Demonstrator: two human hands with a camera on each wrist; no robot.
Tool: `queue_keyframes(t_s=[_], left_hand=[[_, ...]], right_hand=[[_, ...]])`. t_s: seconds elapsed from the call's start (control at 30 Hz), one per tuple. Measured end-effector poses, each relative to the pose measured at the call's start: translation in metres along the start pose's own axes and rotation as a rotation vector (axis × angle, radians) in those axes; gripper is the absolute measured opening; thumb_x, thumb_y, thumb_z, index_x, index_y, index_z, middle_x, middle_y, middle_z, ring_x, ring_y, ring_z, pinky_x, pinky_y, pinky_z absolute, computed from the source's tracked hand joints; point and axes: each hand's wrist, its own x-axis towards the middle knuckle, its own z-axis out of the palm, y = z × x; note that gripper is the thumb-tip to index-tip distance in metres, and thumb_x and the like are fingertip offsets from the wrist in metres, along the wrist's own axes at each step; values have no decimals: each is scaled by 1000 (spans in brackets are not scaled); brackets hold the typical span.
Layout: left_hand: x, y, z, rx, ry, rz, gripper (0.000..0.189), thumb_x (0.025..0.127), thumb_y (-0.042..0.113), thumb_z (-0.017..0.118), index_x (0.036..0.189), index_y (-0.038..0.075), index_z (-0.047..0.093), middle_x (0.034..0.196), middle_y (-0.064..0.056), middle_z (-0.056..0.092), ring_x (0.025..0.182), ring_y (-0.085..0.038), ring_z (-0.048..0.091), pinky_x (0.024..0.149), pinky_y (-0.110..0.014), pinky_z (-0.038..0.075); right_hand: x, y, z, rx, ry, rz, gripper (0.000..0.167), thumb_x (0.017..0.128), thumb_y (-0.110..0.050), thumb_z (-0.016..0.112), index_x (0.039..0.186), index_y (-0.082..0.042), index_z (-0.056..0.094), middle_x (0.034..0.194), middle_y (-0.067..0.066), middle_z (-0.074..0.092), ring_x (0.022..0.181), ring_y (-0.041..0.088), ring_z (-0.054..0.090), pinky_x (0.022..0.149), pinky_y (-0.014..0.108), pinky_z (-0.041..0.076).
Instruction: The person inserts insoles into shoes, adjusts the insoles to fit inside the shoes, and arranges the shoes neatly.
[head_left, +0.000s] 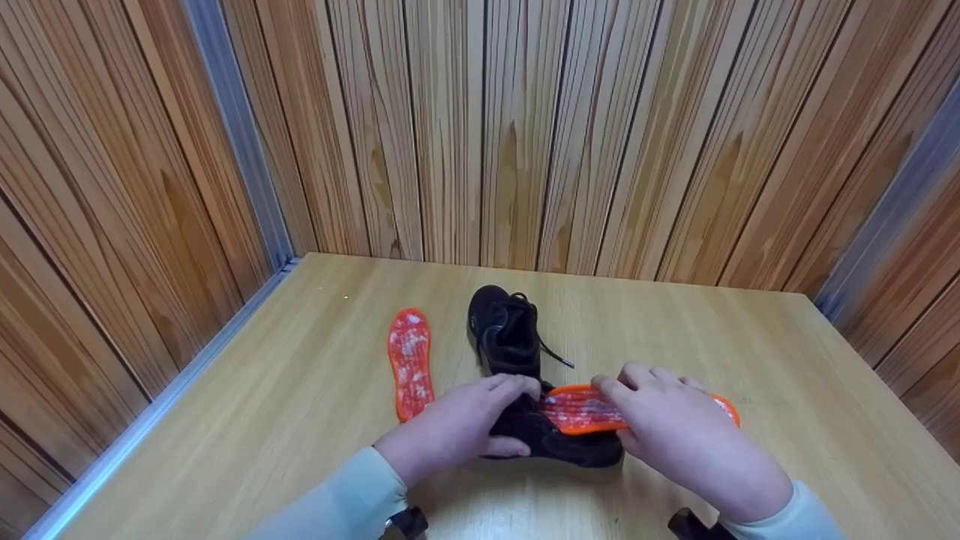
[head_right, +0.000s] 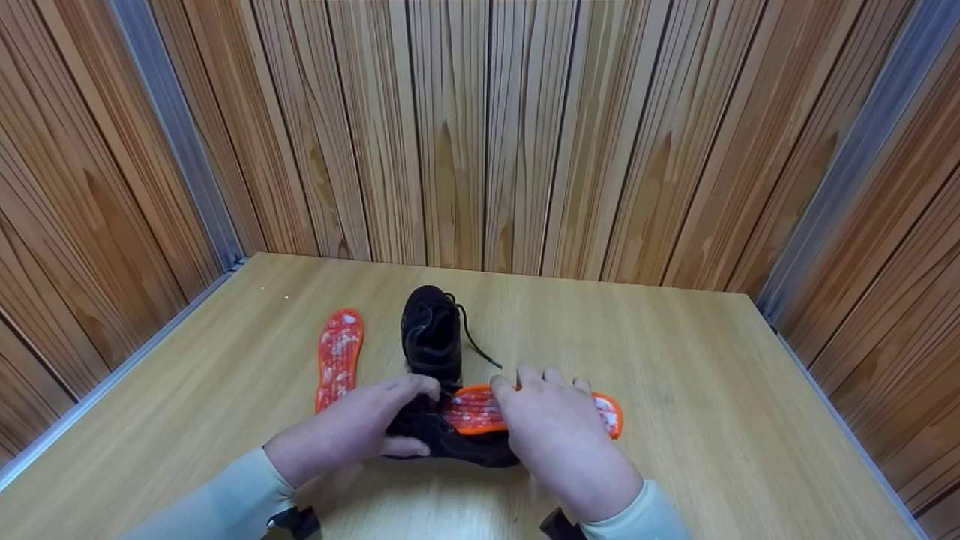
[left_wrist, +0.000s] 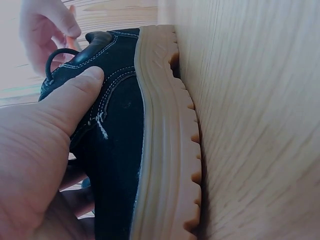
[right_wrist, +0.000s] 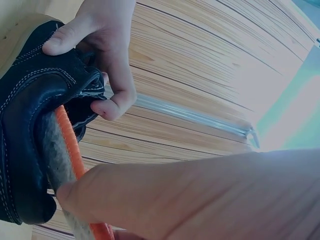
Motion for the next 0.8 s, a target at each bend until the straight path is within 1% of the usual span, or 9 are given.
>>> queue_keyframes(t_s=[0.2,0.43,0.6,0.8], left_hand=[[0,1,-1,-4,-8,-10,59,96,50,82,145,31,55,152,8,64,134,-16,67,114,-43,58],[-2,1,-1,10,-3,-7,59,96,48,83,145,29,55,153,7,64,133,-16,68,113,-42,58],[-1,1,-1,9,-6,-17,60,95,49,82,145,30,55,155,7,63,135,-18,68,113,-44,58],[-1,1,0,14,10,8,61,95,48,84,145,29,55,152,7,64,133,-16,69,113,-42,58]], right_hand=[[0,-1,3,1,-11,-4,55,80,-21,94,130,-20,70,104,2,67,84,25,63,62,46,53],[2,-3,4,6,-61,10,56,83,-24,94,133,-20,70,109,3,69,87,26,64,66,48,56],[3,-3,4,16,-78,15,56,83,-23,93,134,-18,70,111,4,70,89,27,66,69,50,59],[1,-2,5,20,-49,-5,57,82,-21,93,134,-14,70,111,5,71,90,29,67,65,49,59]])
